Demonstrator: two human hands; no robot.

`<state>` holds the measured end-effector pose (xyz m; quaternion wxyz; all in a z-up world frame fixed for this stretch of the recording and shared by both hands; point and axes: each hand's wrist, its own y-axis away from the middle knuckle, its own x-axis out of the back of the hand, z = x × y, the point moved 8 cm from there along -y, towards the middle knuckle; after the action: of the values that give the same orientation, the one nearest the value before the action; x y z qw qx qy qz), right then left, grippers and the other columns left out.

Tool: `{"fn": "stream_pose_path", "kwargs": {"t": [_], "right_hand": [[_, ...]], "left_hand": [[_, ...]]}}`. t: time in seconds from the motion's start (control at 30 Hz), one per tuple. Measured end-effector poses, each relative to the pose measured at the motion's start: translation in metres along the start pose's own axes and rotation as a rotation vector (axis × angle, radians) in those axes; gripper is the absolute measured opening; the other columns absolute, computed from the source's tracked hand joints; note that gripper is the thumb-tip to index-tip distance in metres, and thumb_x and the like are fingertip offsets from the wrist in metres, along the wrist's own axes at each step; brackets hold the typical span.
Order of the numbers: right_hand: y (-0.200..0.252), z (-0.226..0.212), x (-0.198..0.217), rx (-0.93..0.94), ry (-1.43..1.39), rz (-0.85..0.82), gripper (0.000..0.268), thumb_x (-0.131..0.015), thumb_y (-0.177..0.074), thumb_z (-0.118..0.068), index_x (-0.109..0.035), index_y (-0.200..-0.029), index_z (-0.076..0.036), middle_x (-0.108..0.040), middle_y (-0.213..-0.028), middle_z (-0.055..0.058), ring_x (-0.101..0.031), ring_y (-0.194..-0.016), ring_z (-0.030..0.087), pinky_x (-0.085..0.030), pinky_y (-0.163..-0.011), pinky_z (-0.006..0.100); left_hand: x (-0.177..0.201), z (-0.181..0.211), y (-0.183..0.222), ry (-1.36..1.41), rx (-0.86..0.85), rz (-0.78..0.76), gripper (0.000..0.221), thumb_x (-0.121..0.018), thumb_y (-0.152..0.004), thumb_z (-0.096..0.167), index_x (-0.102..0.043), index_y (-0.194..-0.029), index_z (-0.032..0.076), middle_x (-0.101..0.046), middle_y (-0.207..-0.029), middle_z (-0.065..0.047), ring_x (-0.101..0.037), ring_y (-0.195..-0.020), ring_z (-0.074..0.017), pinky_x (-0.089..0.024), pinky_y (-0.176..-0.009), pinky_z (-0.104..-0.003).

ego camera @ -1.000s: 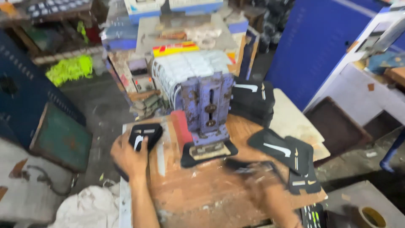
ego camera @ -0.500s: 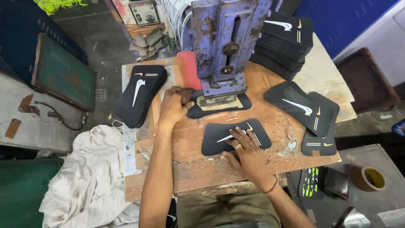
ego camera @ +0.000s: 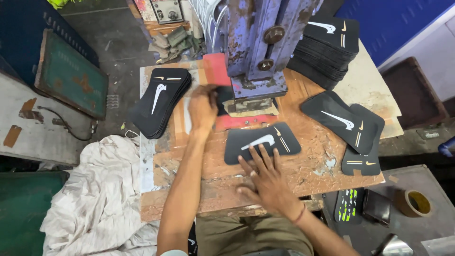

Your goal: Operating a manual heat press to apply logos onto fabric shoe components.

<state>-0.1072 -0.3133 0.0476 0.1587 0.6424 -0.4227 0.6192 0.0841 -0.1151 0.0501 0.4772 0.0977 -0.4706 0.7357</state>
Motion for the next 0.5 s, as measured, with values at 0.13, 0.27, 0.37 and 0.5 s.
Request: {"fn": "stream_pose_path", "kwargs": {"t": [0.13, 0.27, 0.37, 0.5], "right_hand": [[-0.053, 0.026, -0.009, 0.03, 0.037, -0.052, 0.082, -0.05, -0.097, -0.063, -0.036, -0.159, -0.012, -0.026, -0.164, 0.024, -0.015, -0.154, 0.043, -0.006, -0.121, 0.064], [-0.091, 0.038, -0.026, -0.003, 0.069, -0.078, 0.082, -0.049, -0.095, -0.067, -0.042, -0.156, -0.013, -0.034, -0.157, 0.023, -0.021, -0.15, 0.042, -0.011, -0.12, 0.066], [-0.09, 0.034, -0.024, -0.018, 0.062, -0.037, 0.079, -0.051, -0.092, -0.068, -0.049, -0.15, -0.014, -0.039, -0.154, 0.021, -0.026, -0.148, 0.042, -0.014, -0.118, 0.068], [-0.094, 0.024, -0.02, -0.057, 0.033, -0.084, 0.076, -0.054, -0.093, -0.065, -0.052, -0.147, -0.013, -0.04, -0.153, 0.023, -0.029, -0.147, 0.042, -0.017, -0.116, 0.069]], "left_hand": [[0.059, -0.006, -0.014, 0.178, 0.049, 0.164, 0.015, -0.059, -0.101, 0.002, -0.069, -0.112, 0.003, -0.068, -0.104, -0.02, -0.068, -0.094, -0.0397, -0.052, -0.085, -0.045], [0.107, -0.023, -0.011, 0.273, 0.125, 0.348, 0.013, -0.054, -0.11, 0.003, -0.061, -0.12, 0.001, -0.071, -0.108, -0.016, -0.071, -0.099, -0.0293, -0.053, -0.091, -0.038], [0.117, -0.046, -0.008, 0.443, 0.209, 0.458, 0.014, -0.052, -0.11, 0.004, -0.058, -0.122, 0.001, -0.07, -0.108, -0.012, -0.068, -0.1, -0.0164, -0.052, -0.091, -0.03], [0.113, -0.07, -0.004, 0.49, 0.242, 0.483, 0.013, -0.052, -0.11, 0.003, -0.058, -0.121, 0.001, -0.066, -0.107, -0.008, -0.062, -0.099, -0.0121, -0.05, -0.092, -0.027]]}}
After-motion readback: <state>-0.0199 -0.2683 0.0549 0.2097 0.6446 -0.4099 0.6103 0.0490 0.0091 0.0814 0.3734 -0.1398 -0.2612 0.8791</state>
